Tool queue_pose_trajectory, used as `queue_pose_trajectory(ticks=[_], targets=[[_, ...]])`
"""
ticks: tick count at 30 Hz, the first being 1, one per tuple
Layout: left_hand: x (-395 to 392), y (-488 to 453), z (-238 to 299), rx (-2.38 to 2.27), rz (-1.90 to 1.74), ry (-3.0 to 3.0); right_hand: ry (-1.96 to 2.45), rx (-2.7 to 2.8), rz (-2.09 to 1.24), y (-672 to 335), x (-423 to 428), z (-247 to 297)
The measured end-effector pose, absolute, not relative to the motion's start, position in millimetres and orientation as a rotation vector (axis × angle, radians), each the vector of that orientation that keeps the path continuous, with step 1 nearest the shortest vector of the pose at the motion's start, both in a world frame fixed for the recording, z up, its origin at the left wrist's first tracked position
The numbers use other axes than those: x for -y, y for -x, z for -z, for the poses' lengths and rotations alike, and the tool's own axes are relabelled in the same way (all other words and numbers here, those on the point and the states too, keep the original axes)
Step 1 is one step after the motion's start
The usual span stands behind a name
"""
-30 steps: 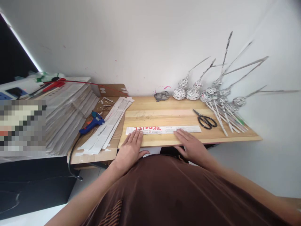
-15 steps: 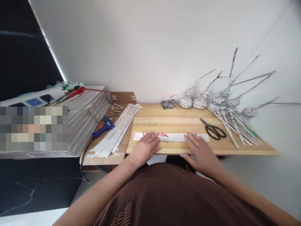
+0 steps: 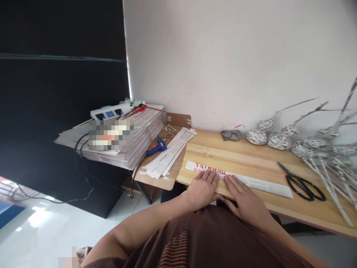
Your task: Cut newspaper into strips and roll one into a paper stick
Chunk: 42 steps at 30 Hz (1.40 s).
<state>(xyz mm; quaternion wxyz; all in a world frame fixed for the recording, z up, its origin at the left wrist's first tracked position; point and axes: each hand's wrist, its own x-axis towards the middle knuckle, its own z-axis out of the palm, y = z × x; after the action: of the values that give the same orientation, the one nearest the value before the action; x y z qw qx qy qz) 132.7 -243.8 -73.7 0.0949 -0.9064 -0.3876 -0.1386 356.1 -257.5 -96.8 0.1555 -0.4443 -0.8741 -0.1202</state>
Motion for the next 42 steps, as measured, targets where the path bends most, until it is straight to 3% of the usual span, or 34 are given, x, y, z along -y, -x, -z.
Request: queue_pose_trajectory(ticks=[22,36,42], targets=[[281.4,-45.9,101.9,1.36,0.619,2.605,1.239,2.502,0.476,-417.5,259.6,113.7],[268.1,-64.6,85.0,1.196,0.986,2.596,1.389,2.464,0.41,-402.9,271.2,105.5],[244.7,-105.2,74.7,1.12,0.785,2.757,1.413,2.48,0.385,-385.9,271.0,93.7]])
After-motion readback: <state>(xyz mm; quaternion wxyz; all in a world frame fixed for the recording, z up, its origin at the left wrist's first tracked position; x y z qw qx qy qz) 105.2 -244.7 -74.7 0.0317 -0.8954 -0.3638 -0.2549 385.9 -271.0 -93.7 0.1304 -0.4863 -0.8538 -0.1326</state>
